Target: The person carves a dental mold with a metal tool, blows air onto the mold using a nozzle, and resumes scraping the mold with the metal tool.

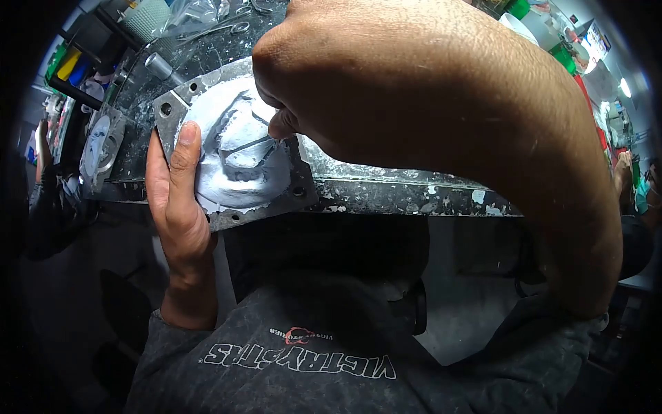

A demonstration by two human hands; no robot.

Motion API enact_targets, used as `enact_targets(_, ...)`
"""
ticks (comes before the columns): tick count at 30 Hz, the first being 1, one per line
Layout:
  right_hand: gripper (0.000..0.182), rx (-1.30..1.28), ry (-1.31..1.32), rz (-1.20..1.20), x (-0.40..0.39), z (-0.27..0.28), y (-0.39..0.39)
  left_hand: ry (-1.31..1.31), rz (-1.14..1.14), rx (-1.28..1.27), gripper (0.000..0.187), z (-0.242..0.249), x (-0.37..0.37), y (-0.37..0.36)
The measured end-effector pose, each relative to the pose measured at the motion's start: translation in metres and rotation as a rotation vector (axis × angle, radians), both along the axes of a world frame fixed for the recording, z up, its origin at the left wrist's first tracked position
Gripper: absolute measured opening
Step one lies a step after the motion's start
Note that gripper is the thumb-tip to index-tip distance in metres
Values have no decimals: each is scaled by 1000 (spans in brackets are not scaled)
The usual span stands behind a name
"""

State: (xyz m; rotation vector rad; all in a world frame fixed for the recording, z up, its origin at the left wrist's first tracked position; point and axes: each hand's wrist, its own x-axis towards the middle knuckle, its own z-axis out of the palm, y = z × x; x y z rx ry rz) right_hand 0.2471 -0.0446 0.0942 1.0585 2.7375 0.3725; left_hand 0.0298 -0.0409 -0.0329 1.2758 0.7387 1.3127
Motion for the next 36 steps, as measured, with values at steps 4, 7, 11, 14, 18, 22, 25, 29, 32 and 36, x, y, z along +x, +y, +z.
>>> enact_targets(4,24,-121,-15,-73,-5,14,-3,-63,42,-10,31,5,8,-2)
enact_targets(7,23,-449,160,-100,2,18,4,-54,51,-7,30,5,9,-2)
enact_targets(11,19,-97,349,-19,2,-1,-13,-48,54,-26,30,5,8,-3)
enact_targets(14,20,108,518,-12,-2,-16,-22,-46,59,-20,30,5,9,-2)
enact_targets(18,22,168,583,-32,-3,-38,-29,-41,69,-33,30,6,9,-3)
enact_targets(22,22,114,440,-104,7,-43,-25,-22,54,-22,31,5,7,-3)
enact_targets(25,19,161,361,-38,-3,-28,-25,-15,69,5,33,3,7,-3)
enact_targets(29,12,119,368,78,-6,-15,-16,-13,72,-49,34,5,7,-3)
enact_targets(32,7,8,246,-3,-19,5,-19,-24,62,-44,33,4,8,-2)
enact_targets(36,12,-205,250,-48,-6,-7,-20,22,46,-16,30,1,1,-1)
